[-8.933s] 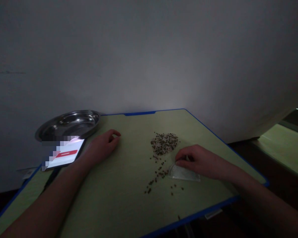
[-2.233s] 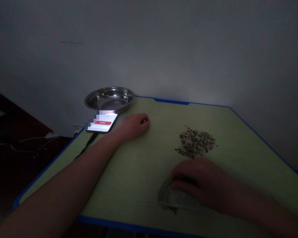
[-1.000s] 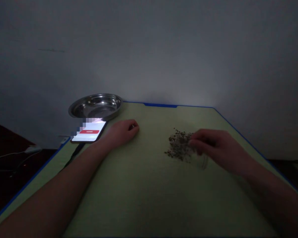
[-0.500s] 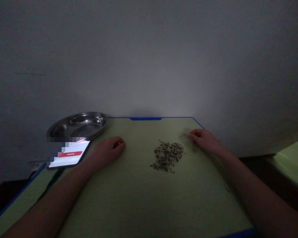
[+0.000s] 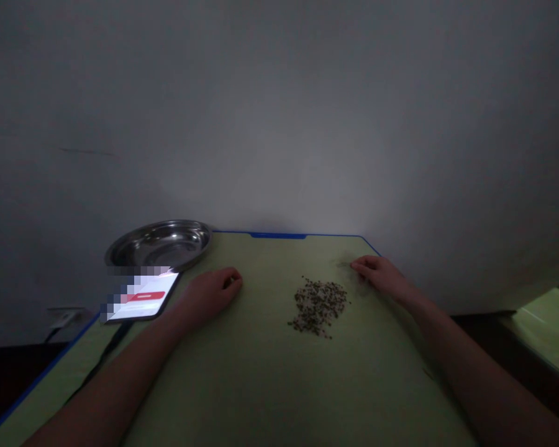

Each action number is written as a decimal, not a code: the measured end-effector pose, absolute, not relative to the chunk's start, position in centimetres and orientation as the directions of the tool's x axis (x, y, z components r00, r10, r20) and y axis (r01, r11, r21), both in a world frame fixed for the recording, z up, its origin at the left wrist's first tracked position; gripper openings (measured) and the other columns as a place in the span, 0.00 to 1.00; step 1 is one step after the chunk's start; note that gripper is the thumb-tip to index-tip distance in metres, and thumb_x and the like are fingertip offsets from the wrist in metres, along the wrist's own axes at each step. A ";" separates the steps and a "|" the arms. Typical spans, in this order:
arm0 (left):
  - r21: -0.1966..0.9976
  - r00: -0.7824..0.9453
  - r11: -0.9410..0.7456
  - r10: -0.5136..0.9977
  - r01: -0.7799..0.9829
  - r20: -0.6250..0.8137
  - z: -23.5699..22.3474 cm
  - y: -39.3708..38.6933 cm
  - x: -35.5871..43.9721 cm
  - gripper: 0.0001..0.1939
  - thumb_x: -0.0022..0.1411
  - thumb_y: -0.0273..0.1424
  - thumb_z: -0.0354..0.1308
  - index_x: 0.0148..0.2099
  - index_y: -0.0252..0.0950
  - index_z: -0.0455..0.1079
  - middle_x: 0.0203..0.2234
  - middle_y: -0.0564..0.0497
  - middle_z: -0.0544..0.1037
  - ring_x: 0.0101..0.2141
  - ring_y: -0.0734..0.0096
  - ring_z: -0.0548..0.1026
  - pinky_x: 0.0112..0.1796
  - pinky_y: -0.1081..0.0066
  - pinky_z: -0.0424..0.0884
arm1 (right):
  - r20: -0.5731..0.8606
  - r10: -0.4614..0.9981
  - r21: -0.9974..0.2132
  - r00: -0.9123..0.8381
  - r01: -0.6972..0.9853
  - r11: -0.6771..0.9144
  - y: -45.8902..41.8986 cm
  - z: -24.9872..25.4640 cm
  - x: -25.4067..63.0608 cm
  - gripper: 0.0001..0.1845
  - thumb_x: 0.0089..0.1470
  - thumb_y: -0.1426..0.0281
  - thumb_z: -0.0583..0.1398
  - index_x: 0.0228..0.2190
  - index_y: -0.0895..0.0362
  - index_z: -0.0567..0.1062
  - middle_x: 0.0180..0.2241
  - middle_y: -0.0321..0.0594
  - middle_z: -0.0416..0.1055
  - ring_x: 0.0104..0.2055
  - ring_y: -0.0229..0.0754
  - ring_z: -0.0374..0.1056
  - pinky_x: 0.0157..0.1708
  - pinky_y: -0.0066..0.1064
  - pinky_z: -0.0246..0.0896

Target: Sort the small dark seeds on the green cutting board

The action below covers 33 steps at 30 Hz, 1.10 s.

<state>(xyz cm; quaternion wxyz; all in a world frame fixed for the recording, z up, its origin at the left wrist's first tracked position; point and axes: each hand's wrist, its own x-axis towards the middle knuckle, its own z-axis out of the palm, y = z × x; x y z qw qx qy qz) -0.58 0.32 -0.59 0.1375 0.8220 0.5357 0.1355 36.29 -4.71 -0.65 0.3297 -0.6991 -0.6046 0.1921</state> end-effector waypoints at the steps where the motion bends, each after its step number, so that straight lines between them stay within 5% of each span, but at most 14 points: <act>1: 0.374 0.393 -0.394 0.916 0.840 0.083 -0.6 0.3 -0.6 0.18 0.61 0.40 0.44 0.40 0.38 0.72 0.35 0.47 0.79 0.35 0.62 0.75 0.36 0.66 0.66 | 0.115 0.974 -0.707 0.197 0.705 -0.059 -4.7 -0.3 36.0 0.16 0.49 0.58 0.56 0.24 0.58 0.73 0.17 0.35 0.66 0.16 0.34 0.54 0.17 0.29 0.49; 8: 0.383 0.417 -0.424 0.903 0.821 0.105 -1.1 0.6 -0.8 0.18 0.61 0.40 0.44 0.40 0.38 0.73 0.35 0.46 0.79 0.35 0.62 0.75 0.36 0.66 0.66 | 0.051 0.988 -0.728 0.143 0.683 -0.061 -5.1 0.7 32.7 0.17 0.50 0.67 0.55 0.39 0.62 0.75 0.17 0.34 0.69 0.12 0.32 0.52 0.13 0.26 0.48; 17: 0.382 0.415 -0.421 0.904 0.823 0.103 -0.7 0.1 -0.7 0.17 0.61 0.40 0.44 0.39 0.38 0.72 0.34 0.46 0.79 0.32 0.63 0.75 0.33 0.68 0.65 | 0.084 0.996 -0.682 0.027 0.731 0.038 -6.0 -0.4 30.4 0.14 0.52 0.71 0.55 0.39 0.62 0.76 0.19 0.35 0.70 0.23 0.40 0.66 0.25 0.30 0.60; 33: 0.383 0.423 -0.427 0.901 0.819 0.100 -0.7 0.2 -0.7 0.18 0.61 0.40 0.45 0.41 0.39 0.72 0.35 0.46 0.79 0.33 0.61 0.75 0.32 0.67 0.64 | 0.054 0.988 -0.687 -0.145 0.713 0.142 -6.9 -0.4 27.2 0.15 0.55 0.70 0.54 0.41 0.62 0.75 0.20 0.33 0.66 0.22 0.37 0.63 0.22 0.27 0.56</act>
